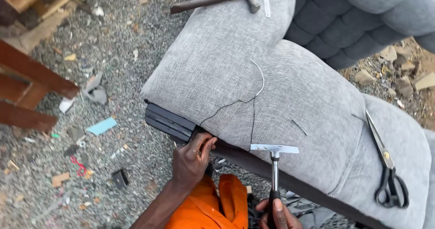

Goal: Hand sewing fabric onto a sofa frame using a curved needle and thread, followed by cutting the thread with scissors.

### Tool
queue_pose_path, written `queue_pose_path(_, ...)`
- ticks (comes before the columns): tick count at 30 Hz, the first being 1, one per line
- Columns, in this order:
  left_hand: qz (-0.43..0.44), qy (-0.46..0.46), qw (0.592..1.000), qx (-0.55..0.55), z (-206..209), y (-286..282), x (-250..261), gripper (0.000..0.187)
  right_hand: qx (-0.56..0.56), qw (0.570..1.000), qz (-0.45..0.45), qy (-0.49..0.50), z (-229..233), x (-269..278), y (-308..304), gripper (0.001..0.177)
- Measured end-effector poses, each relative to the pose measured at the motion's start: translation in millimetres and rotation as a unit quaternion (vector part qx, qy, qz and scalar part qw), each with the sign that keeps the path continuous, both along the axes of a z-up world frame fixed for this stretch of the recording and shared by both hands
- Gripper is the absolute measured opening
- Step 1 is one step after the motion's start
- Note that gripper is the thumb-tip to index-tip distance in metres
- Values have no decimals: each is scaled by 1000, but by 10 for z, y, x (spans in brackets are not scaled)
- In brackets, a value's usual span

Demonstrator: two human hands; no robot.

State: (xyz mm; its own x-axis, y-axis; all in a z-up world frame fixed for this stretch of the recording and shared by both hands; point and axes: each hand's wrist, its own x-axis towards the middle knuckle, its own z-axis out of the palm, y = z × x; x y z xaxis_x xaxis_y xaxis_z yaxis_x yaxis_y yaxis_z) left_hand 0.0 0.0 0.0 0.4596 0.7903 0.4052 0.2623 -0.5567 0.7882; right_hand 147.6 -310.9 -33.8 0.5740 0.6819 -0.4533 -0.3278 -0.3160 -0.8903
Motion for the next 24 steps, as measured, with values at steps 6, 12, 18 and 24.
queue_pose_path(6,0,45,999,-29,295,-60,-6,10,-153,983,7,-99,987,285,554,58)
queue_pose_path(12,68,51,994,-65,360,-260,143,7,-101,972,168,-133,794,1014,459,62)
queue_pose_path(18,119,62,987,-82,582,-395,212,3,-224,931,267,-105,921,1528,742,75)
queue_pose_path(24,225,40,967,-111,487,-677,524,5,-145,861,478,-89,223,2786,780,84)
